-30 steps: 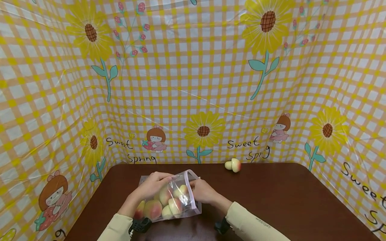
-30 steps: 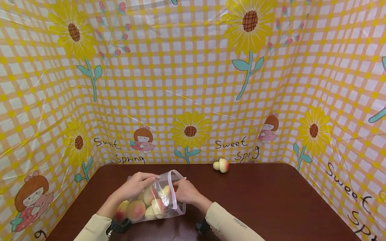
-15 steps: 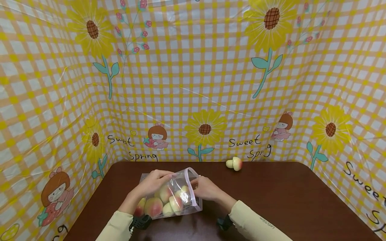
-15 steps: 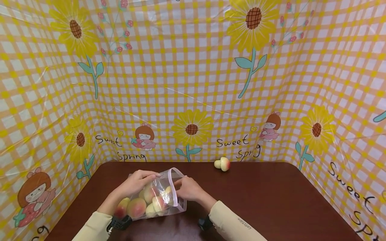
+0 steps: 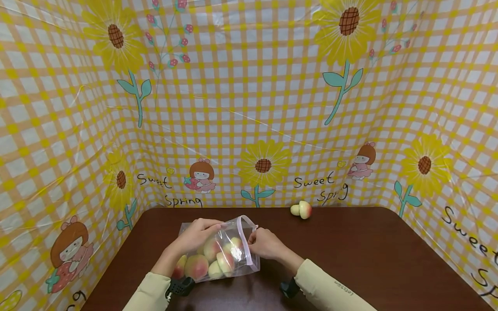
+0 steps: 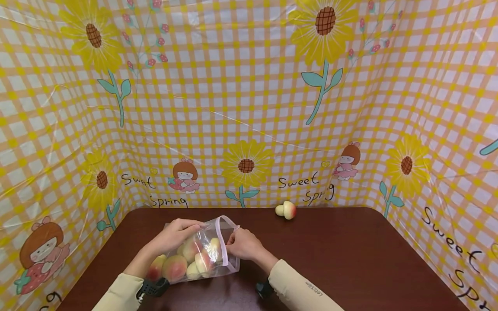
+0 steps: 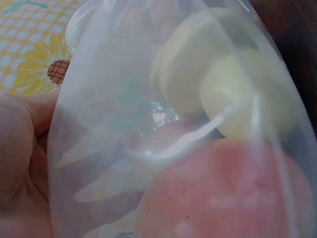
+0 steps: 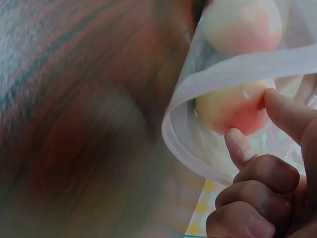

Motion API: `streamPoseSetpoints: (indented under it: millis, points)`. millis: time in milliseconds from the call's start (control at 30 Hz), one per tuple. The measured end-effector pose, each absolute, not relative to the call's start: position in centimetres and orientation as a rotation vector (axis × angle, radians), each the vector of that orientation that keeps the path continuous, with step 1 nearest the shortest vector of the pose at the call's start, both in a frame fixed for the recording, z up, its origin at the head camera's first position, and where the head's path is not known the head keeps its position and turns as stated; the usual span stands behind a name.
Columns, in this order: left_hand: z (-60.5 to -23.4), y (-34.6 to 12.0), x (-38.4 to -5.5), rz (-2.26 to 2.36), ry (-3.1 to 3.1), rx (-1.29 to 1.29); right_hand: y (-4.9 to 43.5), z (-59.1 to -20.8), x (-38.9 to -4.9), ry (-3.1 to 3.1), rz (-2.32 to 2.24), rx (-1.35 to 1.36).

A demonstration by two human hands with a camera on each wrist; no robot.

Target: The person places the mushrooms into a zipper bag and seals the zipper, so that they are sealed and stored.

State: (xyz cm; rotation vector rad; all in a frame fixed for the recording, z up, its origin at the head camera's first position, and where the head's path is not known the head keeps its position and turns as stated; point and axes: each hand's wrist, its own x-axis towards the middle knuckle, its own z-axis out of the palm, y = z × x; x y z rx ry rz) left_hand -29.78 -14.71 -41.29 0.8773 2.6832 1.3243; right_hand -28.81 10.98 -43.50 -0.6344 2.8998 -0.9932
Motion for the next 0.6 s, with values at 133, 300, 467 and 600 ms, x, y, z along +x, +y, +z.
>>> streamPoseSetpoints:
  millis: [133,300,467,600]
  points:
    - [-41.26,-14.68,-29.63,1.326,2.68,0.867,10.58,-44.01,-29.01,2.874,-1.028,-0.643]
    - [-41.23,-14.76,-29.51,1.343,2.651,0.869,10.2,-44.07,-29.14,2.762,-1.15,-0.712]
    - [-41.19,-14.84,-29.62,1.351,2.646,0.877,10.16,-43.92,-29.34,2.612,-1.235,-0.734]
    - [-41.15,-14.85,-29.77,1.338,2.664,0.887,10.46,-43.82,-29.57,2.589,-1.223,-0.73]
